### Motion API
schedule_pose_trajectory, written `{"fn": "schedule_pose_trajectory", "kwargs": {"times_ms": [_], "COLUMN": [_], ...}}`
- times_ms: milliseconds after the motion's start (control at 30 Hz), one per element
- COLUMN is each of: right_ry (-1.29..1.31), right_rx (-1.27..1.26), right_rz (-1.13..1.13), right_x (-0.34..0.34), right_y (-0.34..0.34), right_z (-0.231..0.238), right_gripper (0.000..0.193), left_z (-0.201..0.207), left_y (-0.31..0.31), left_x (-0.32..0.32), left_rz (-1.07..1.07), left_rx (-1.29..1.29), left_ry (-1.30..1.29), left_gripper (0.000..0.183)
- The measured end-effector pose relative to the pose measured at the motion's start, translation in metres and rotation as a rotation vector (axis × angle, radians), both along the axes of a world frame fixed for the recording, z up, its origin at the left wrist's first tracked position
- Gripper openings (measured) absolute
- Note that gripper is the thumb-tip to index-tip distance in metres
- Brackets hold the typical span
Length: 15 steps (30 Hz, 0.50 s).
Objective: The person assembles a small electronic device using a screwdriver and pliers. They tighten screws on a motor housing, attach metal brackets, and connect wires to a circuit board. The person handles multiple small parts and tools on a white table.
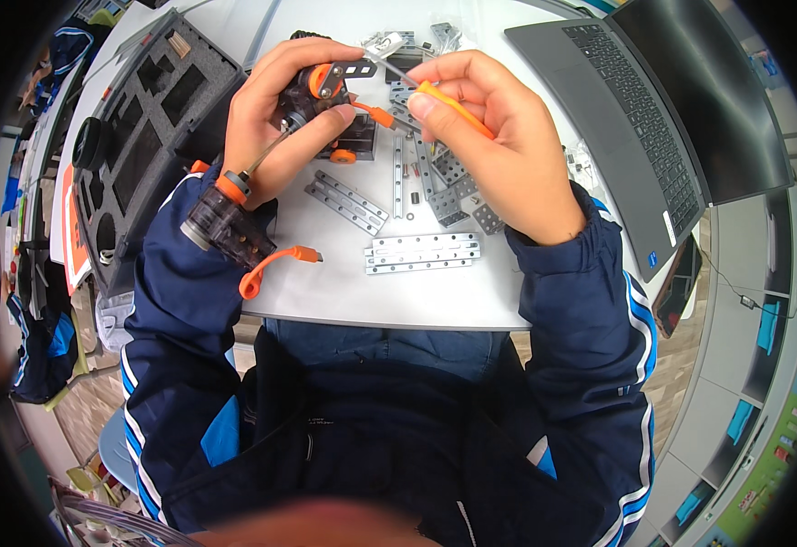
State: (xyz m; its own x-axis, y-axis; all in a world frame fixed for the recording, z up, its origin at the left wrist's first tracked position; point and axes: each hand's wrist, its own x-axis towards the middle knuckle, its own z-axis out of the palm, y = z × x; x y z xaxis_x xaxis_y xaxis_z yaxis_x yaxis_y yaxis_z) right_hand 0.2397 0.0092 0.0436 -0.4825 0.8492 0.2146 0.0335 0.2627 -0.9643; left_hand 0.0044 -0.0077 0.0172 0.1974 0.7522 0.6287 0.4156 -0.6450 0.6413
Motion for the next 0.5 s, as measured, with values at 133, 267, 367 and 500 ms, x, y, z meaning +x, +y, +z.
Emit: {"fn": "schedule_pose_trajectory", "kwargs": {"times_ms": [133, 267, 367, 500], "right_ry": [-0.075, -0.092, -0.065, -0.086], "right_rx": [-0.047, 0.001, -0.014, -0.015], "right_rz": [0.075, 0.093, 0.108, 0.089], "right_x": [0.0018, 0.0022, 0.0024, -0.0011], "right_y": [0.0022, 0.0032, 0.0030, 0.0014], "right_z": [0.0009, -0.0021, -0.0024, -0.0028], "right_gripper": [0.018, 0.020, 0.021, 0.023], "left_z": [-0.0002, -0.0003, -0.0008, -0.0017], "left_y": [0.0000, -0.0003, -0.0007, 0.0001], "left_x": [-0.0012, -0.0017, -0.0013, 0.0000], "left_rz": [0.015, 0.011, 0.000, -0.001], "left_rx": [0.012, 0.021, 0.035, 0.089], "left_ry": [0.055, 0.073, 0.081, 0.107], "left_gripper": [0.041, 0.042, 0.041, 0.041]}}
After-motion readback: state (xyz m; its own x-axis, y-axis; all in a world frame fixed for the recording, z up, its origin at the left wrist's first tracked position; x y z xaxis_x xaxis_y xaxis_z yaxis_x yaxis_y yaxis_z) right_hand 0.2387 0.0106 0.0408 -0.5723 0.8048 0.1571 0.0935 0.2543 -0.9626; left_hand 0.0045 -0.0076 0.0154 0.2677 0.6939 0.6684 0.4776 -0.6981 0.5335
